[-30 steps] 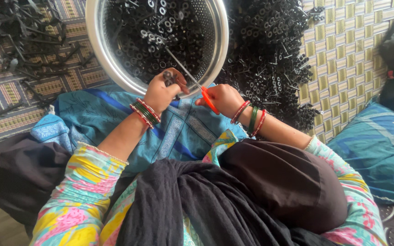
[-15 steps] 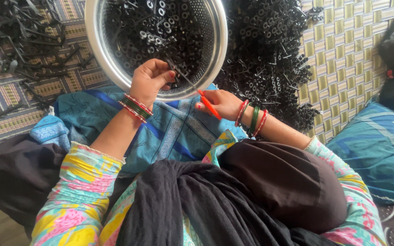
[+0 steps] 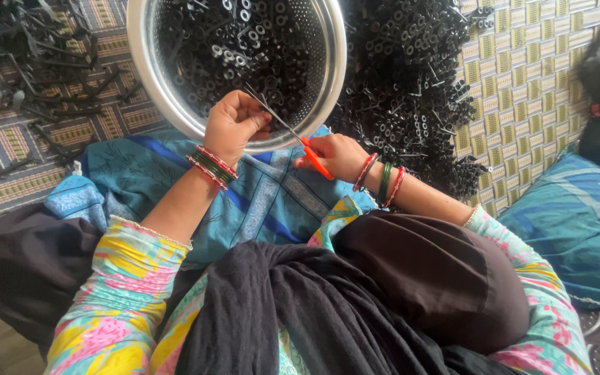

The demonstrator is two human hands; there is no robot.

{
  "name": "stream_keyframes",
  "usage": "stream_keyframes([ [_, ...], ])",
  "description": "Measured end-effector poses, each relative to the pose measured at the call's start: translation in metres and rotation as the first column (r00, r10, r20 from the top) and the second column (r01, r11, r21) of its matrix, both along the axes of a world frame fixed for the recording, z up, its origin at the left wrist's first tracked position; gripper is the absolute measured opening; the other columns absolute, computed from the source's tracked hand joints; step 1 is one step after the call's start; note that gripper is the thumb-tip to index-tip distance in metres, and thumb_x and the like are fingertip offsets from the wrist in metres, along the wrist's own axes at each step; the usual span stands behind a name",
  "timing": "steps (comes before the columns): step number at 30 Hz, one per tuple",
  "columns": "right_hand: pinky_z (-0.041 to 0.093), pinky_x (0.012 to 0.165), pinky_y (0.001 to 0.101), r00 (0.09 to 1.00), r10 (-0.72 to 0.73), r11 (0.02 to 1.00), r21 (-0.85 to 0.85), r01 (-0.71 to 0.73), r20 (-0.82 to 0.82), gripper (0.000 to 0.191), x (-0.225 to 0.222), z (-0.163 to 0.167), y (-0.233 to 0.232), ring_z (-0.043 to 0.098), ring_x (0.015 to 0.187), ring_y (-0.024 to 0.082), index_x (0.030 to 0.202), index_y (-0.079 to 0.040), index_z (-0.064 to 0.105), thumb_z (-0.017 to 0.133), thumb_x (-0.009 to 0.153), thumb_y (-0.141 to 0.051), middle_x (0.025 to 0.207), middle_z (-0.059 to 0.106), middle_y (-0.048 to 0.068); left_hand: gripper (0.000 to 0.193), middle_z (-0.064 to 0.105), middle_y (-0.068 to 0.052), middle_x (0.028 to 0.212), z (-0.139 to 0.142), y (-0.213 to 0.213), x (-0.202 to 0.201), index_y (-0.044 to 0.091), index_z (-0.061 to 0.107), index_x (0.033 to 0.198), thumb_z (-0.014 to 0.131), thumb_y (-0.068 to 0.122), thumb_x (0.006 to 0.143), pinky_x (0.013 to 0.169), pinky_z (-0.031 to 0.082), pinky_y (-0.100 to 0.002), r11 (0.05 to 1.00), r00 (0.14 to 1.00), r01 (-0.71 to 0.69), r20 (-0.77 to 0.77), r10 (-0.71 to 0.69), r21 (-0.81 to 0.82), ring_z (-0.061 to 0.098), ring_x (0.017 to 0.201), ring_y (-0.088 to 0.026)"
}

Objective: The person uses red-handled scissors to cut small black metal rings from a perforated metal bowl. The person picks up each ring, cuts it, and drops it back into the bowl, repeating this process continuously.

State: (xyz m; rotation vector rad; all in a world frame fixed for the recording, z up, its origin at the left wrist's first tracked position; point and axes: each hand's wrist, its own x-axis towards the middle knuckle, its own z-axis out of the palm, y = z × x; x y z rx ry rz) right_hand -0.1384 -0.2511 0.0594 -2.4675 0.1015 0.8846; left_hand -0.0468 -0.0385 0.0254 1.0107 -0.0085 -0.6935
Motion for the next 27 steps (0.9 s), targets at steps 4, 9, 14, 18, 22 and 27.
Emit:
stream_keyframes([
  [4, 0.046, 0.054, 0.0326, 0.977, -0.153, 0.884, 0.422, 0.203, -0.15, 0.053, 0.0, 0.002, -0.003, 0.058, 0.058, 0.01, 0.085, -0.008, 0.066, 0.058, 0.095, -0.059, 0.064, 0.062, 0.0, 0.013, 0.073, -0.004, 0.091, 0.0, -0.004, -0.003, 0.005, 0.061, 0.099, 0.07, -0.003, 0.094, 0.071, 0.063, -0.028, 0.998, 0.998, 0.067, 0.021, -0.067, 0.017, 0.073, 0.082, -0.012],
  [9, 0.043, 0.053, 0.0306, 0.986, -0.148, 0.968, 0.194, 0.161, -0.08, 0.055, -0.001, 0.001, 0.003, 0.051, 0.055, 0.01, 0.081, -0.003, 0.064, 0.064, 0.094, -0.057, 0.06, 0.055, 0.0, 0.013, 0.072, -0.004, 0.09, 0.004, -0.005, -0.004, 0.005, 0.06, 0.098, 0.07, -0.003, 0.094, 0.071, 0.064, -0.028, 0.997, 0.997, 0.075, 0.017, -0.075, -0.006, 0.072, 0.08, -0.012],
  [14, 0.044, 0.052, 0.0263, 0.958, -0.224, 0.885, 0.374, 0.277, -0.18, 0.048, 0.001, 0.004, 0.005, 0.054, 0.058, 0.006, 0.082, -0.006, 0.065, 0.062, 0.097, -0.051, 0.063, 0.06, -0.003, 0.012, 0.073, -0.004, 0.091, 0.012, -0.005, -0.003, 0.005, 0.061, 0.099, 0.07, -0.001, 0.095, 0.071, 0.064, -0.028, 0.997, 0.996, 0.083, 0.02, -0.083, 0.001, 0.072, 0.081, -0.011],
  [18, 0.042, 0.052, 0.0238, 0.935, -0.263, 0.805, 0.48, 0.349, -0.239, 0.044, 0.002, 0.009, 0.008, 0.055, 0.057, 0.004, 0.081, -0.011, 0.064, 0.059, 0.1, -0.05, 0.064, 0.062, -0.003, 0.012, 0.073, -0.005, 0.09, 0.019, -0.004, -0.004, 0.004, 0.06, 0.097, 0.071, -0.001, 0.094, 0.07, 0.063, -0.028, 0.985, 0.985, 0.171, 0.011, -0.171, 0.002, 0.072, 0.08, -0.012],
  [22, 0.04, 0.046, 0.0274, 0.919, -0.327, 0.912, 0.181, 0.368, -0.218, 0.047, 0.004, 0.014, 0.013, 0.053, 0.047, 0.01, 0.068, -0.007, 0.066, 0.07, 0.093, -0.046, 0.053, 0.059, 0.004, 0.011, 0.074, -0.005, 0.091, 0.027, -0.002, -0.001, 0.005, 0.061, 0.097, 0.07, -0.001, 0.093, 0.071, 0.063, -0.028, 0.987, 0.987, 0.16, 0.029, -0.16, 0.019, 0.073, 0.081, -0.013],
  [27, 0.041, 0.047, 0.0256, 0.908, -0.355, 0.859, 0.306, 0.411, -0.224, 0.049, 0.002, 0.013, 0.011, 0.055, 0.049, 0.008, 0.067, -0.008, 0.062, 0.067, 0.096, -0.048, 0.055, 0.061, 0.002, 0.012, 0.075, -0.007, 0.095, 0.04, 0.03, 0.028, 0.007, 0.061, 0.105, 0.07, 0.006, 0.097, 0.073, 0.062, -0.029, 0.998, 0.986, 0.007, 0.168, -0.017, 0.056, 0.074, 0.085, -0.015],
])
